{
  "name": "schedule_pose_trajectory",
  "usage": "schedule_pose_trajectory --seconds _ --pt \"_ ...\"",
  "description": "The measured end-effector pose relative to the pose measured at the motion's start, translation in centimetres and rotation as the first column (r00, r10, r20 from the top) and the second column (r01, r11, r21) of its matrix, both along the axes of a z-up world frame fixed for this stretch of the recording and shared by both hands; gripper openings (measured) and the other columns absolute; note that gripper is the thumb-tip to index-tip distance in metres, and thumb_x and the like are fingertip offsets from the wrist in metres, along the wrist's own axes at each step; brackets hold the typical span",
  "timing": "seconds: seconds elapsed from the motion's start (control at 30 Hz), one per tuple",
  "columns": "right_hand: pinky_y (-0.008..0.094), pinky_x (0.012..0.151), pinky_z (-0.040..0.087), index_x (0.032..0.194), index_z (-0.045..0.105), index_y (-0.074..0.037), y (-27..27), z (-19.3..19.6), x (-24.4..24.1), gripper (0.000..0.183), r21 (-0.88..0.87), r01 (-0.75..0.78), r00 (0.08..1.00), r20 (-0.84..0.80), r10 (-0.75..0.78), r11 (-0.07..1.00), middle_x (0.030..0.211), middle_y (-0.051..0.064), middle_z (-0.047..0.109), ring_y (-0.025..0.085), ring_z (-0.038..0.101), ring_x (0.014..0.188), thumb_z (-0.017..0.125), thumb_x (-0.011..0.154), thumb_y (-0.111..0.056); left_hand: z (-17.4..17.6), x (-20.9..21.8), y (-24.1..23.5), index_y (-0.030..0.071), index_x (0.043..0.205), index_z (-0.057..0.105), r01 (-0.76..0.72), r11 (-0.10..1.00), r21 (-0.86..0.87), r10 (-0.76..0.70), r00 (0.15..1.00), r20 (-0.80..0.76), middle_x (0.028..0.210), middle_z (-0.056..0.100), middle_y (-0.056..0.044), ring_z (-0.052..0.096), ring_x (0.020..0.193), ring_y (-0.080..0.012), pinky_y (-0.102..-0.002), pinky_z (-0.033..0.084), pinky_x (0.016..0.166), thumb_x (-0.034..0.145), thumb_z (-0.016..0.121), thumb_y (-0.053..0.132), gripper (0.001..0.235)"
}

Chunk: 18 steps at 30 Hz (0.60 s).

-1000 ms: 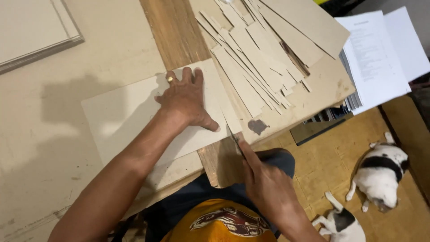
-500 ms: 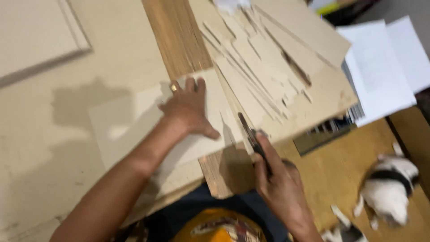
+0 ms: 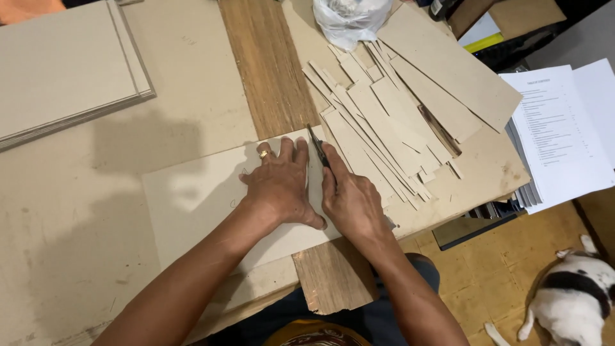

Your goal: Cutting cardboard sheets into thin strips using a utility knife and a wooden straight edge as a guide.

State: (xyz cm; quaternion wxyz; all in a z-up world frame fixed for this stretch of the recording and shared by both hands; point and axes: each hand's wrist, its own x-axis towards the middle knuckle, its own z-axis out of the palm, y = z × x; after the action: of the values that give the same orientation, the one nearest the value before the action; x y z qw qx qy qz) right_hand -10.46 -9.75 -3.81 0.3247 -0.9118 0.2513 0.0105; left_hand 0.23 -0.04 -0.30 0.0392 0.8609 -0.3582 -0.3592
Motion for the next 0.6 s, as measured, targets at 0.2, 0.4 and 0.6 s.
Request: schedule_pose_trajectory --seconds 0.2,0.4,0.6 --pt "0.057 0.078 0.060 0.158 0.043 -0.021 0.7 2.8 0.9 0.054 -0.013 -0.036 0.983 -0.179 0.033 0.999 0.107 0.031 0.074 0.044 0.076 0.092 0.038 0.105 -0.024 0.5 -0.1 0.0 -0.009 0.158 0.019 -0.026 1.000 -0.012 0.026 0.999 -0.027 0.147 0.032 -0.029 0.023 0.138 -0.0634 -0.090 0.038 0.083 0.049 0.099 0.033 0.142" --pt "0.057 0.075 0.060 0.160 0.041 -0.021 1.0 3.8 2.8 0.055 -0.119 -0.129 0.942 -0.325 0.084 0.984 0.108 0.029 0.073 0.043 0.076 0.091 0.034 0.105 -0.025 0.8 -0.2 0.0 -0.008 0.157 0.023 -0.041 0.999 -0.028 0.041 0.999 -0.007 0.146 0.035 -0.030 0.025 0.137 -0.0631 -0.089 0.041 0.083 0.051 0.097 0.026 0.134" --pt "0.064 0.093 0.053 0.163 0.033 -0.024 1.9 6.1 0.7 0.060 -0.023 -0.065 0.902 -0.430 0.049 0.998 0.136 0.027 0.063 0.049 0.068 0.113 0.030 0.103 -0.029 -0.2 -0.2 0.2 -0.007 0.159 0.020 -0.061 0.998 -0.035 0.060 0.998 -0.025 0.147 0.033 -0.027 0.021 0.138 -0.0634 -0.090 0.038 0.085 0.051 0.090 0.016 0.131"
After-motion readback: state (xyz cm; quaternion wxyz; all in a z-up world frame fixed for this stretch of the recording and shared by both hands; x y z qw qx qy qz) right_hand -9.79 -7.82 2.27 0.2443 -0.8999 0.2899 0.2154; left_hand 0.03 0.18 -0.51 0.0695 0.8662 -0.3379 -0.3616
